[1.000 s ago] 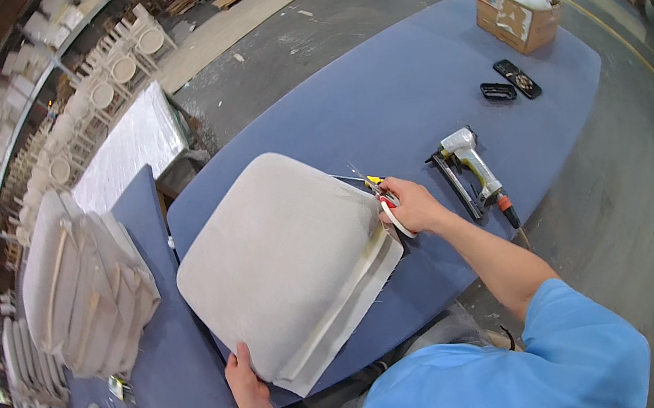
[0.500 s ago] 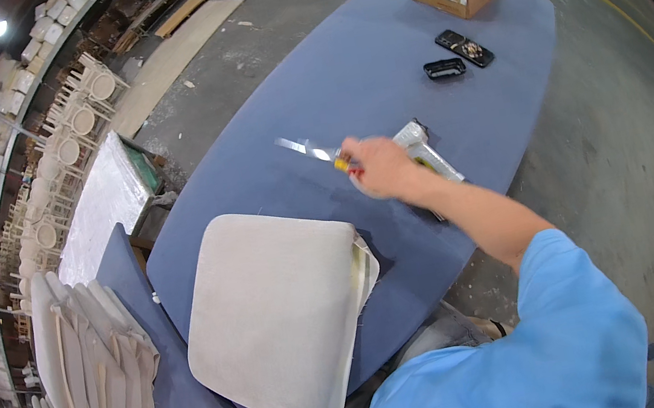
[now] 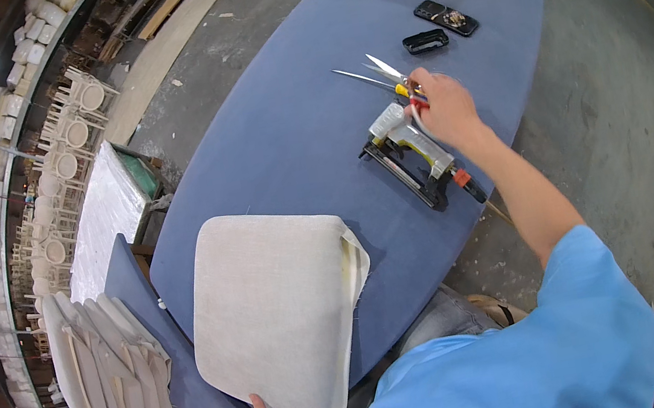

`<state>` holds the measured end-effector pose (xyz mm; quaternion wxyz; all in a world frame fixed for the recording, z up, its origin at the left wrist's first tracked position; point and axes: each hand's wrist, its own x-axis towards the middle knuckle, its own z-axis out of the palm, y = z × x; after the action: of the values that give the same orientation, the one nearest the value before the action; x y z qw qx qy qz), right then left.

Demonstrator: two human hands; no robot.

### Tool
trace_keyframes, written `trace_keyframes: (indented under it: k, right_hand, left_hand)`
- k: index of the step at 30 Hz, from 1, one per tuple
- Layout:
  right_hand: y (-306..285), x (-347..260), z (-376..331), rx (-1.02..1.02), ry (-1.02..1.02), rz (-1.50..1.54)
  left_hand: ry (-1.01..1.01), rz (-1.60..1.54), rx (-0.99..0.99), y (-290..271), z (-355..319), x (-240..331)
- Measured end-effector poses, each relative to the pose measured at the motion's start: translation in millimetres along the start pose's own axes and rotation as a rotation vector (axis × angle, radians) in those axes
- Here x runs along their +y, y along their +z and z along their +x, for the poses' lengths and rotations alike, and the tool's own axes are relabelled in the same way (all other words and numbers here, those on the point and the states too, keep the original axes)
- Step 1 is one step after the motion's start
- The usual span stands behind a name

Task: The person trims excess fabric from a white cushion cover using a screwdriver and scissors. They repeatedly cut along the edges, flip the cushion, and place the finished piece onto a stack.

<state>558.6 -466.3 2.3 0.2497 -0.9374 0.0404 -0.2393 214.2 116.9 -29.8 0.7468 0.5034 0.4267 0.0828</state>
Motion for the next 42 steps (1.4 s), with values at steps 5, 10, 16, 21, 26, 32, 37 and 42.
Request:
trace_keyframes:
  k: [5, 10, 16, 21, 26, 32, 37, 42]
  right_hand:
    - [2, -105, -113, -0.541, 0.088, 0.548]
    - [58, -123, -126, -0.408, 0.054, 0.479]
    - [41, -107, -109, -0.46, 0.212, 0.494]
    - [43, -101, -117, -0.347, 0.256, 0.61]
    - [45, -97, -121, -0.32, 0.337, 0.696]
    - [37, -102, -119, -0.362, 0.373, 0.74]
    - [29, -97, -117, -0.374, 0.514, 0.858]
    - [29, -98, -120, -0.304, 0.596, 0.948]
  left_hand:
    - [0.023, -0.033, -0.051, 13, -15, -2]
    - [0.081, -0.017, -0.086, 20, -46, -10]
    - [-0.172, 0.117, 0.087, 24, -77, -26]
    - [0.738, 0.942, 0.259, 63, -67, 7]
    - [1.002, 1.204, -0.513, 254, -48, 48]
    - [1.226, 1.655, -0.963, 401, 18, 18]
    - [1.086, 1.778, -1.08, 430, 12, 36]
    - [1.058, 1.701, -1.178, 436, 25, 39]
